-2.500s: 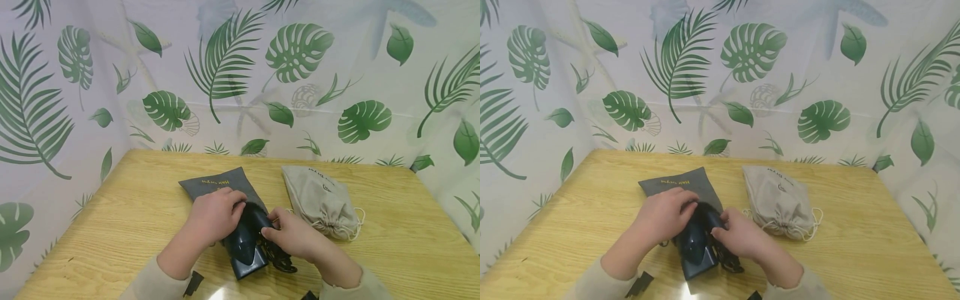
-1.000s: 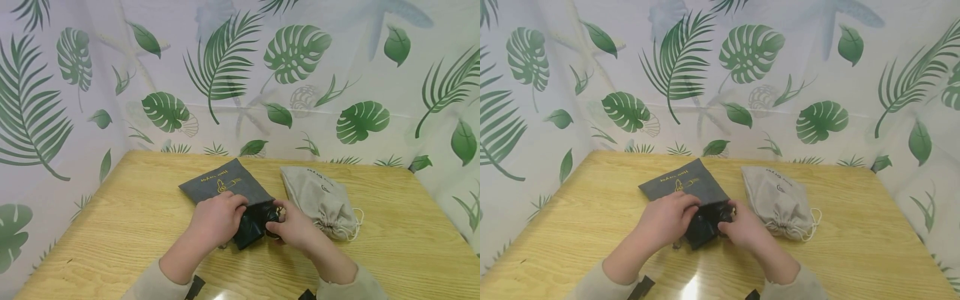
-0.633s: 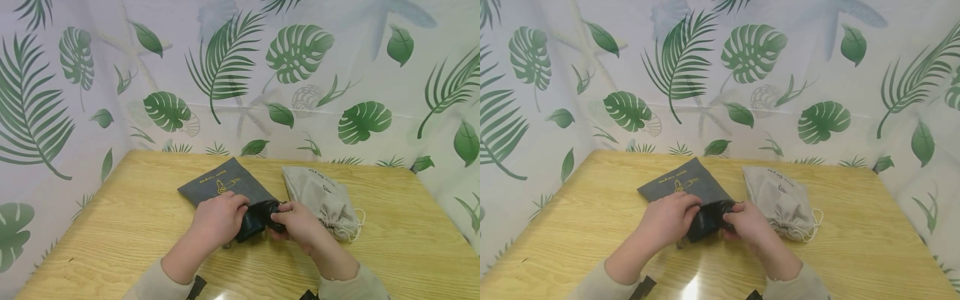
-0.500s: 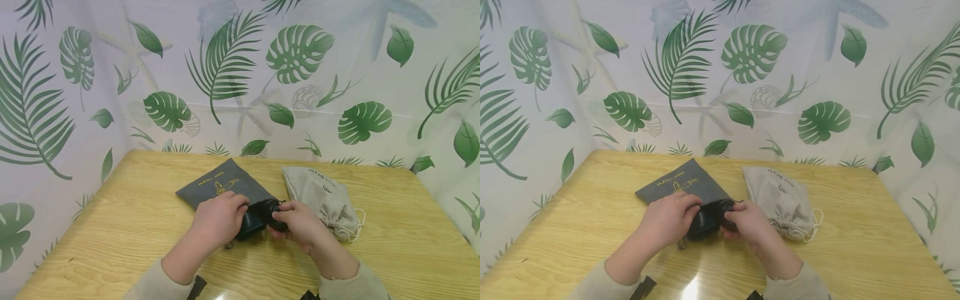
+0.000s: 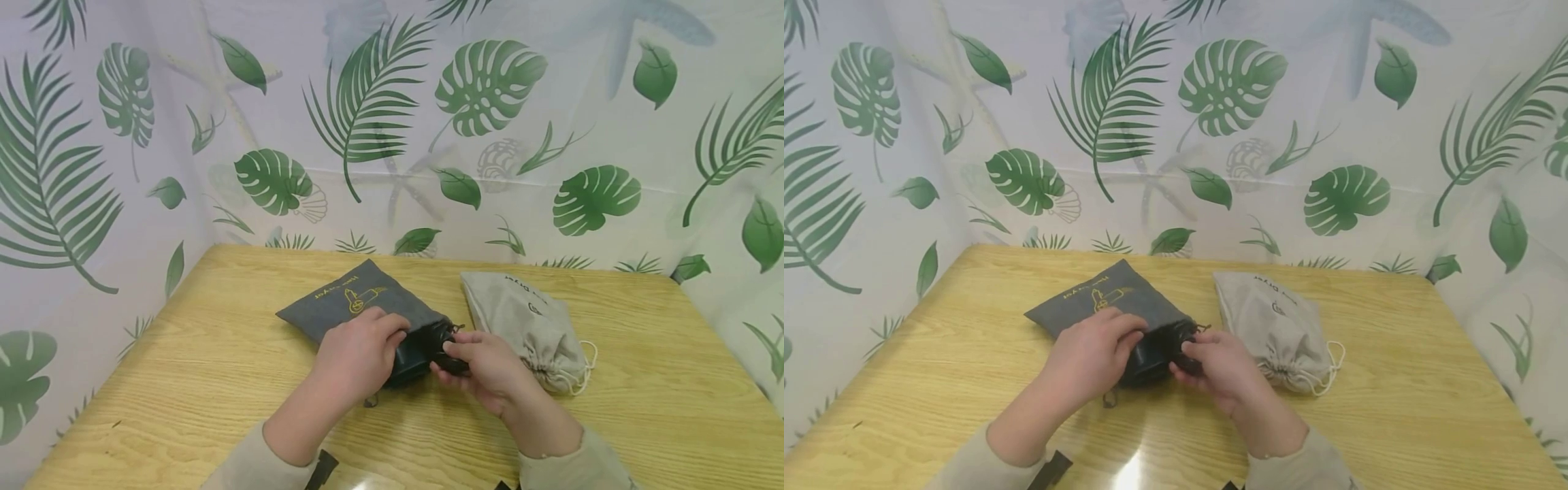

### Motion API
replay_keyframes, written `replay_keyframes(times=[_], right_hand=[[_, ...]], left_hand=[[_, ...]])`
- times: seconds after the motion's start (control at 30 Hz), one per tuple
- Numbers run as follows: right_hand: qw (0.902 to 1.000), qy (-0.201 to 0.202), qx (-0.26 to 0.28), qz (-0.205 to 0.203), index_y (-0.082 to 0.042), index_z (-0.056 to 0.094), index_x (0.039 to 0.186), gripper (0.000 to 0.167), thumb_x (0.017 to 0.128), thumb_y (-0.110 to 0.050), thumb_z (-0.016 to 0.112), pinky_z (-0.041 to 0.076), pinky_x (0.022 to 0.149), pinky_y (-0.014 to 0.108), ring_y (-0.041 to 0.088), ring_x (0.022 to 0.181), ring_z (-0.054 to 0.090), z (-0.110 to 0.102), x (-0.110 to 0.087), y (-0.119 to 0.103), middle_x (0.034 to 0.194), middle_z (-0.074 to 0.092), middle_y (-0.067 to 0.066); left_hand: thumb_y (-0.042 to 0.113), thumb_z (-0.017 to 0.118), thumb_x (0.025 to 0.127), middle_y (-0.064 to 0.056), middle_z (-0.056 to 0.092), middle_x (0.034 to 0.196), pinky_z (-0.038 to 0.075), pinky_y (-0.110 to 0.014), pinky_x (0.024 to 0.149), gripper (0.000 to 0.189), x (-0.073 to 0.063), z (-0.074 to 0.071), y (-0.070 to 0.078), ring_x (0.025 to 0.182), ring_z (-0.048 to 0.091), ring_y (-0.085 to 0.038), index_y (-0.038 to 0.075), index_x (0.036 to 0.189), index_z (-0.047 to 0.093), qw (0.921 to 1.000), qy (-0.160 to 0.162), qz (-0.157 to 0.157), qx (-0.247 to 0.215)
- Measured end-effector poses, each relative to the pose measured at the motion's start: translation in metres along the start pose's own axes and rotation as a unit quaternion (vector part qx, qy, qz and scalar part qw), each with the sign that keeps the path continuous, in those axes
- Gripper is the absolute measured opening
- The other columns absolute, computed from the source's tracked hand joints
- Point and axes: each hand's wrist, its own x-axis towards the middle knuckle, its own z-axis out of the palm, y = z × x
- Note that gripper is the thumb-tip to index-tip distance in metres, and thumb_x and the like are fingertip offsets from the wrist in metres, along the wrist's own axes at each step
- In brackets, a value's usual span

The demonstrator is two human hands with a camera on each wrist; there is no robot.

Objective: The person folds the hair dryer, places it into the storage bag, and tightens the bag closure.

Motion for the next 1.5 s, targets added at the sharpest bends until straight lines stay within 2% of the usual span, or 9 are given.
replay_keyframes(times=[0.13,0.23,0.4,0.53,0.7,0.87,1.07,1.37,1.5], right_hand=[[0.9998,0.003,0.021,-0.001,0.009,0.036,0.136,0.044,0.099,-0.009,0.048,0.052,0.069,0.026,0.021,0.088,0.064,0.0,-0.002,-0.001,0.134,0.043,0.026],[0.9991,0.006,0.041,-0.008,0.011,0.04,0.13,0.039,0.098,-0.009,0.05,0.052,0.071,0.026,0.021,0.086,0.064,0.001,-0.002,0.0,0.131,0.043,0.026],[0.9945,0.015,0.102,-0.021,0.009,0.042,0.124,0.031,0.097,-0.005,0.049,0.051,0.08,0.027,0.017,0.092,0.061,0.003,-0.002,0.001,0.125,0.044,0.018],[0.9875,0.018,0.155,-0.022,0.003,0.036,0.137,0.041,0.098,-0.006,0.046,0.047,0.092,0.028,0.015,0.11,0.054,0.003,-0.002,0.002,0.131,0.042,0.011],[0.9789,-0.01,0.2,-0.043,-0.003,0.016,0.15,0.054,0.101,-0.005,0.037,0.038,0.104,0.031,0.022,0.135,0.034,0.005,0.0,0.005,0.151,0.025,0.015],[0.9687,-0.039,0.238,-0.056,-0.005,0.012,0.151,0.052,0.102,-0.002,0.028,0.035,0.106,0.029,0.021,0.14,0.027,0.009,0.004,0.01,0.155,0.019,0.011],[0.9688,-0.016,0.239,-0.063,-0.003,0.022,0.149,0.05,0.1,-0.001,0.032,0.037,0.105,0.029,0.018,0.133,0.035,0.012,0.009,0.015,0.149,0.028,0.008],[0.9753,0.009,0.212,-0.06,0.001,0.021,0.148,0.049,0.1,-0.002,0.031,0.036,0.105,0.032,0.021,0.133,0.035,0.013,0.01,0.019,0.148,0.027,0.011],[0.983,-0.01,0.176,-0.052,0.003,0.023,0.145,0.05,0.096,0.003,0.034,0.036,0.104,0.034,0.023,0.131,0.035,0.011,0.008,0.019,0.147,0.027,0.012]], left_hand=[[0.027,0.059,0.094,0.01,0.061,0.088,0.046,-0.028,0.053,0.013,0.0,0.0,0.001,0.065,0.059,-0.012,0.028,0.102,0.069,0.9995,0.007,0.015,-0.028],[0.028,0.059,0.094,0.011,0.06,0.089,0.049,-0.028,0.058,0.012,0.0,-0.002,0.003,0.07,0.06,-0.01,0.029,0.101,0.069,0.9984,-0.004,0.02,-0.052],[0.027,0.059,0.095,0.011,0.059,0.088,0.049,-0.027,0.059,0.012,-0.001,-0.003,0.005,0.071,0.058,-0.008,0.028,0.101,0.069,0.997,-0.011,0.025,-0.072],[0.026,0.059,0.094,0.011,0.059,0.087,0.048,-0.026,0.059,0.012,-0.001,-0.003,0.006,0.072,0.057,-0.007,0.027,0.101,0.069,0.9957,-0.015,0.025,-0.088],[0.027,0.058,0.095,0.012,0.059,0.088,0.048,-0.025,0.062,0.014,-0.002,-0.001,0.009,0.075,0.056,-0.006,0.027,0.103,0.07,0.992,-0.036,0.03,-0.117],[0.028,0.058,0.095,0.013,0.06,0.091,0.047,-0.024,0.066,0.014,-0.003,-0.003,0.012,0.077,0.056,-0.005,0.028,0.104,0.069,0.9875,-0.045,0.044,-0.145],[0.027,0.059,0.094,0.013,0.06,0.092,0.047,-0.023,0.068,0.014,-0.004,-0.008,0.014,0.078,0.056,-0.004,0.026,0.104,0.07,0.9835,-0.061,0.045,-0.164],[0.029,0.058,0.095,0.013,0.06,0.091,0.047,-0.024,0.064,0.015,-0.003,-0.01,0.014,0.076,0.057,-0.005,0.028,0.105,0.069,0.987,-0.076,0.037,-0.137],[0.03,0.058,0.095,0.014,0.06,0.09,0.047,-0.024,0.063,0.015,-0.003,-0.011,0.012,0.075,0.056,-0.004,0.029,0.105,0.069,0.9888,-0.085,0.032,-0.119]])
